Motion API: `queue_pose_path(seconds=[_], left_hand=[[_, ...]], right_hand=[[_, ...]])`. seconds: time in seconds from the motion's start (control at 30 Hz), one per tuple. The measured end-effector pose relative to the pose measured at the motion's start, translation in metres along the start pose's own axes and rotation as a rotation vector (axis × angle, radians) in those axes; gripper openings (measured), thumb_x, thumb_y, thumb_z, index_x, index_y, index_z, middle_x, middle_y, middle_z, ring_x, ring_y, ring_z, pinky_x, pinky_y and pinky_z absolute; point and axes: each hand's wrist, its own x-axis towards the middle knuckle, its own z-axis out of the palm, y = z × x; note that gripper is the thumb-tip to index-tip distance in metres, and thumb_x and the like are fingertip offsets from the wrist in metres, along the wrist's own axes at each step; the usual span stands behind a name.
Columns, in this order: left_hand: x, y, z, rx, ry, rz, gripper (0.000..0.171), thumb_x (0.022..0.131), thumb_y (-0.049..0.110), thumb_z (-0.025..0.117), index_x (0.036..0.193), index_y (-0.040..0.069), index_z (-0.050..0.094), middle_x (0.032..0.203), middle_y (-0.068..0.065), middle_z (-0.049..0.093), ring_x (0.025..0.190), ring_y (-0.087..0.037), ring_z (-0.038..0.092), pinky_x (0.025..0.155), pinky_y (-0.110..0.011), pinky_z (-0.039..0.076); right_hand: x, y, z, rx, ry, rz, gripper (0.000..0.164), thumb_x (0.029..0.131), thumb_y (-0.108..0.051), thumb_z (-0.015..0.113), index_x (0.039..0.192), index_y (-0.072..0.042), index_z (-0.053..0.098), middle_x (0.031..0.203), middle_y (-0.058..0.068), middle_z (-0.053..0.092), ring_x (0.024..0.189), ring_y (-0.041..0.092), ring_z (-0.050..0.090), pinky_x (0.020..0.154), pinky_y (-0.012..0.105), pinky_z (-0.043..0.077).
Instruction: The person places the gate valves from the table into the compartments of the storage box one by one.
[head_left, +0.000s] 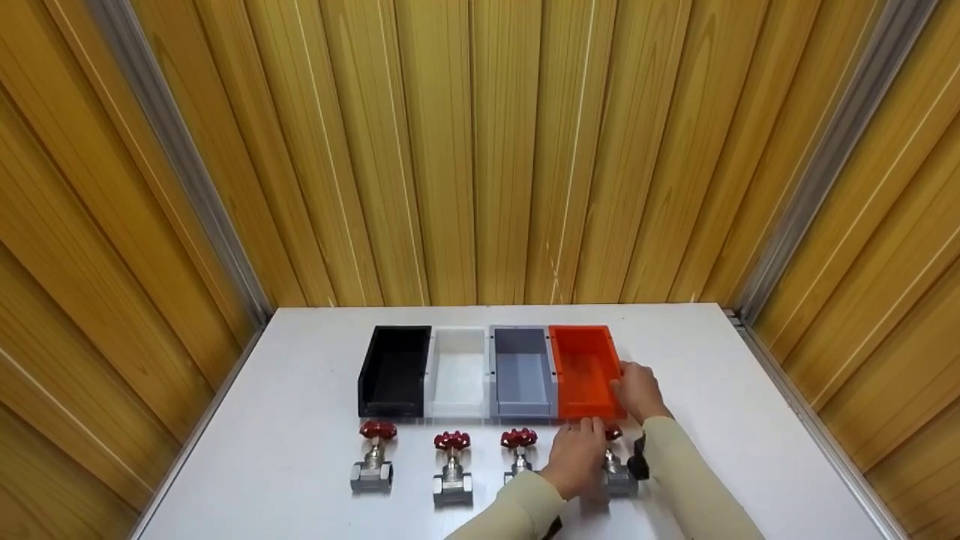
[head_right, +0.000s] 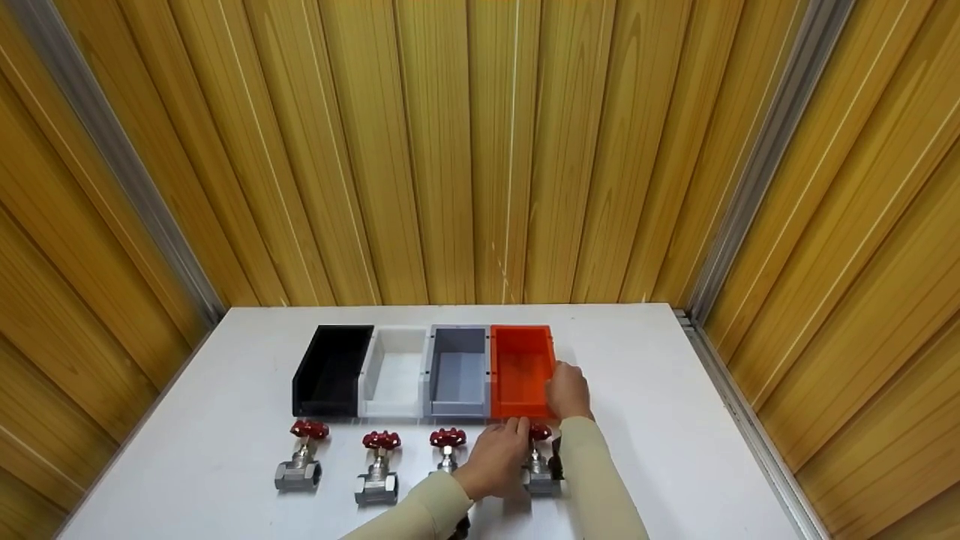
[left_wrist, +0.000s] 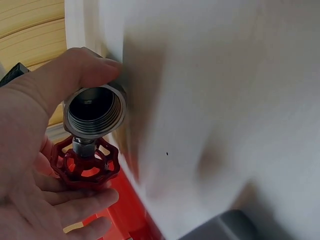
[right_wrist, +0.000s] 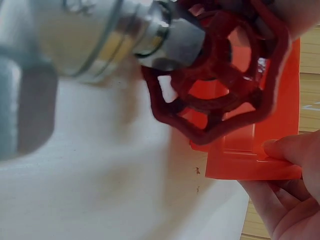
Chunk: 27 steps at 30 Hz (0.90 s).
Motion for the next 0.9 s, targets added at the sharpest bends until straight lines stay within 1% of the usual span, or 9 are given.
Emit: queue_pose_path(seconds=[0.1, 0.17, 0.23, 0.4, 0.53, 0.7, 0.8, 0.9], left_hand=[[0.000, -0.003, -0.001, 0.020, 0.074, 0.009, 0.084, 0.039, 0.058, 0.081, 0.103, 0.015, 0.046, 0.087, 0.005, 0.052, 0.075, -0.009, 0.055, 0.066, -0.022, 0.043], [0.000, -0.005, -0.001, 0.013, 0.094, 0.017, 0.080, 0.041, 0.055, 0.081, 0.100, 0.015, 0.046, 0.086, 0.005, 0.052, 0.075, -0.009, 0.056, 0.067, -0.022, 0.043], [0.000, -0.006, -0.001, -0.001, 0.085, 0.019, 0.078, 0.041, 0.053, 0.081, 0.100, 0.016, 0.046, 0.087, 0.005, 0.052, 0.077, -0.009, 0.056, 0.070, -0.022, 0.044], [0.001, -0.009, -0.001, -0.024, 0.058, 0.014, 0.077, 0.043, 0.051, 0.082, 0.101, 0.017, 0.046, 0.089, 0.006, 0.053, 0.082, -0.008, 0.057, 0.076, -0.023, 0.044], [0.000, -0.009, -0.003, -0.022, 0.059, 0.011, 0.073, 0.045, 0.048, 0.082, 0.101, 0.017, 0.046, 0.089, 0.006, 0.053, 0.080, -0.009, 0.056, 0.075, -0.024, 0.044], [-0.001, -0.010, -0.007, -0.036, 0.039, 0.014, 0.082, 0.040, 0.054, 0.082, 0.103, 0.017, 0.044, 0.089, 0.006, 0.052, 0.078, -0.009, 0.054, 0.072, -0.026, 0.042], [0.000, -0.011, -0.009, -0.047, 0.026, 0.012, 0.090, 0.036, 0.060, 0.082, 0.105, 0.017, 0.044, 0.091, 0.006, 0.051, 0.081, -0.009, 0.054, 0.073, -0.026, 0.042], [0.000, -0.012, -0.011, -0.044, 0.032, 0.013, 0.096, 0.035, 0.064, 0.081, 0.109, 0.016, 0.043, 0.094, 0.005, 0.052, 0.083, -0.009, 0.055, 0.076, -0.026, 0.042]], right_hand=[[0.001, 0.000, 0.000, 0.009, 0.011, 0.002, 0.027, 0.084, -0.001, 0.053, 0.110, 0.004, 0.062, 0.097, 0.020, 0.066, 0.081, 0.025, 0.063, 0.072, 0.040, 0.051], [0.001, 0.000, 0.001, 0.014, 0.012, 0.003, 0.028, 0.084, -0.001, 0.053, 0.111, 0.004, 0.061, 0.098, 0.021, 0.066, 0.082, 0.026, 0.064, 0.072, 0.040, 0.052], [0.001, 0.001, 0.001, 0.017, 0.008, 0.004, 0.028, 0.084, -0.002, 0.054, 0.111, 0.004, 0.061, 0.098, 0.022, 0.066, 0.082, 0.026, 0.065, 0.071, 0.040, 0.052], [0.002, 0.004, 0.003, 0.002, 0.009, 0.005, 0.026, 0.084, -0.002, 0.054, 0.107, 0.004, 0.062, 0.094, 0.020, 0.067, 0.078, 0.024, 0.064, 0.067, 0.038, 0.052], [0.003, 0.005, 0.003, -0.006, 0.021, 0.000, 0.024, 0.082, -0.001, 0.054, 0.104, 0.004, 0.063, 0.091, 0.019, 0.067, 0.075, 0.023, 0.062, 0.066, 0.036, 0.050], [0.003, 0.005, 0.002, -0.013, 0.028, -0.005, 0.023, 0.083, -0.002, 0.055, 0.103, 0.005, 0.063, 0.091, 0.020, 0.067, 0.076, 0.024, 0.062, 0.067, 0.037, 0.050], [0.003, 0.004, 0.002, 0.000, 0.012, 0.010, 0.023, 0.084, -0.002, 0.055, 0.105, 0.004, 0.063, 0.093, 0.019, 0.067, 0.077, 0.024, 0.062, 0.068, 0.037, 0.050], [0.002, 0.003, 0.002, 0.011, -0.003, 0.022, 0.023, 0.085, -0.002, 0.055, 0.106, 0.004, 0.062, 0.094, 0.019, 0.067, 0.079, 0.024, 0.062, 0.070, 0.037, 0.051]])
